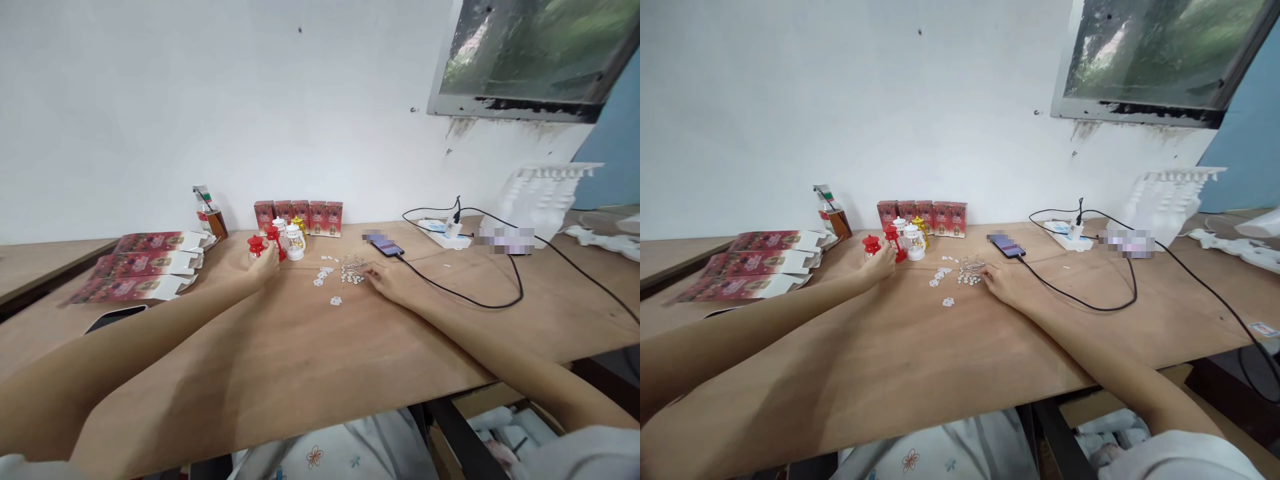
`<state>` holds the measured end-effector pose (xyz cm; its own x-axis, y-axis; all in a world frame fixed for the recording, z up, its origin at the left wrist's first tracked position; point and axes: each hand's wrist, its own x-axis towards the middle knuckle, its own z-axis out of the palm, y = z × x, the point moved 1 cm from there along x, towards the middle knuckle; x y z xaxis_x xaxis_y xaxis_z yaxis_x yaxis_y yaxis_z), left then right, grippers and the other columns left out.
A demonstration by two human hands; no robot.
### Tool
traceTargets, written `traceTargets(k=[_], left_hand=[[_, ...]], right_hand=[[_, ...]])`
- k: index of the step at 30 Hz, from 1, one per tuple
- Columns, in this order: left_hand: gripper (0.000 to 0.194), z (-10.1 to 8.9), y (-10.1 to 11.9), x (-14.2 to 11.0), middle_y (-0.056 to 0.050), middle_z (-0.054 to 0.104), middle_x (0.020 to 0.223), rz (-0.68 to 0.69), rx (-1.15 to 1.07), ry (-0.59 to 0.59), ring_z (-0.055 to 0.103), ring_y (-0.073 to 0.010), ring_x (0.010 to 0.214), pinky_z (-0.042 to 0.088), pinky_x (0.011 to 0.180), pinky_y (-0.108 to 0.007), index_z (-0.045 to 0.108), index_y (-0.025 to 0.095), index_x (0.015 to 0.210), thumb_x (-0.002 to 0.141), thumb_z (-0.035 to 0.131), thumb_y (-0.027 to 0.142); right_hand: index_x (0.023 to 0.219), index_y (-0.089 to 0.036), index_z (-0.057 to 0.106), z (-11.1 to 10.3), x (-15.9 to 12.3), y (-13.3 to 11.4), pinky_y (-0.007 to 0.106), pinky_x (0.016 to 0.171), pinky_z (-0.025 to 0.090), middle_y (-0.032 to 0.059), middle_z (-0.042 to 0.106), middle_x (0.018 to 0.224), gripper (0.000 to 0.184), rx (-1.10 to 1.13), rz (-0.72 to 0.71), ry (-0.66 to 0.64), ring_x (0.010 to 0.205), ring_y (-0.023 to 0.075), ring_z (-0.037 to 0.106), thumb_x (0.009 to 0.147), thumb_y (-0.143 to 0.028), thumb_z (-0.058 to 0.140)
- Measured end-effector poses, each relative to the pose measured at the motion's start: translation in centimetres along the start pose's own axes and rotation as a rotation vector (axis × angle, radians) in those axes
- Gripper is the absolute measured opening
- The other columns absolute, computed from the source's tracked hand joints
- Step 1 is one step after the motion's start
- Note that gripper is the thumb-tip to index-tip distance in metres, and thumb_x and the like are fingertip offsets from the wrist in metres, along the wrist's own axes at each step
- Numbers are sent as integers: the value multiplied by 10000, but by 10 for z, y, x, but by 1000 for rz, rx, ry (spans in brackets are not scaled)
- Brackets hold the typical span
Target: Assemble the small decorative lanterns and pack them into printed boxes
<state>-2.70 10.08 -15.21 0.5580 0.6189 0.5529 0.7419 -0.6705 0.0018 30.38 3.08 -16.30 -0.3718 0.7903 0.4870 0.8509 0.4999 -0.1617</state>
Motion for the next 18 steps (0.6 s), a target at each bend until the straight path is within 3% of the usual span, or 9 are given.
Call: traceTargets(k=[3, 6, 9, 11, 14, 18], left_hand=[[324, -10, 5, -2, -177, 655, 856, 18, 108, -77, 564, -376, 1011, 330, 906, -655, 657, 162, 1013, 854, 412, 301], [288, -27, 16, 0, -203, 651, 890, 46, 197, -147, 568, -384, 1013, 375, 869, -624, 668, 148, 980, 851, 422, 224], [234, -47, 38, 4, -223, 617, 1021, 141, 334, -268, 569, -365, 1038, 447, 834, -517, 654, 117, 982, 844, 479, 191], [302, -56, 56, 2, -209, 584, 1103, 180, 389, -340, 594, -333, 1004, 490, 785, -431, 603, 106, 1075, 827, 571, 276], [455, -56, 81, -10, -163, 569, 1168, 112, 165, -239, 623, -272, 958, 515, 743, -355, 499, 135, 1205, 842, 570, 398], [464, -38, 103, -34, -119, 597, 1166, 81, -319, 55, 589, -247, 1065, 487, 887, -355, 471, 176, 1200, 835, 585, 439]], right_hand=[[966, -186, 656, 7, 3, 4, 307, 788, 447, 68, 691, 923, 196, -51, 30, 77, 869, 196, 619, 857, -143, 499], [955, -177, 645, 20, 5, 6, 342, 847, 429, 91, 663, 969, 168, -70, -75, 195, 956, 226, 579, 862, -170, 505], [940, -192, 650, 32, 7, 0, 349, 844, 421, 82, 645, 957, 162, -9, -213, 202, 939, 217, 560, 894, -236, 501], [956, -199, 662, 36, 10, -7, 353, 838, 409, 81, 634, 968, 181, -4, -277, 173, 944, 217, 545, 905, -267, 502], [1013, -209, 677, 37, 14, -20, 355, 813, 384, 90, 611, 976, 210, -71, -299, 143, 955, 230, 517, 901, -289, 518], [936, -215, 715, 36, 19, -29, 354, 783, 344, 94, 598, 955, 199, -164, -293, 87, 922, 231, 494, 890, -278, 533]])
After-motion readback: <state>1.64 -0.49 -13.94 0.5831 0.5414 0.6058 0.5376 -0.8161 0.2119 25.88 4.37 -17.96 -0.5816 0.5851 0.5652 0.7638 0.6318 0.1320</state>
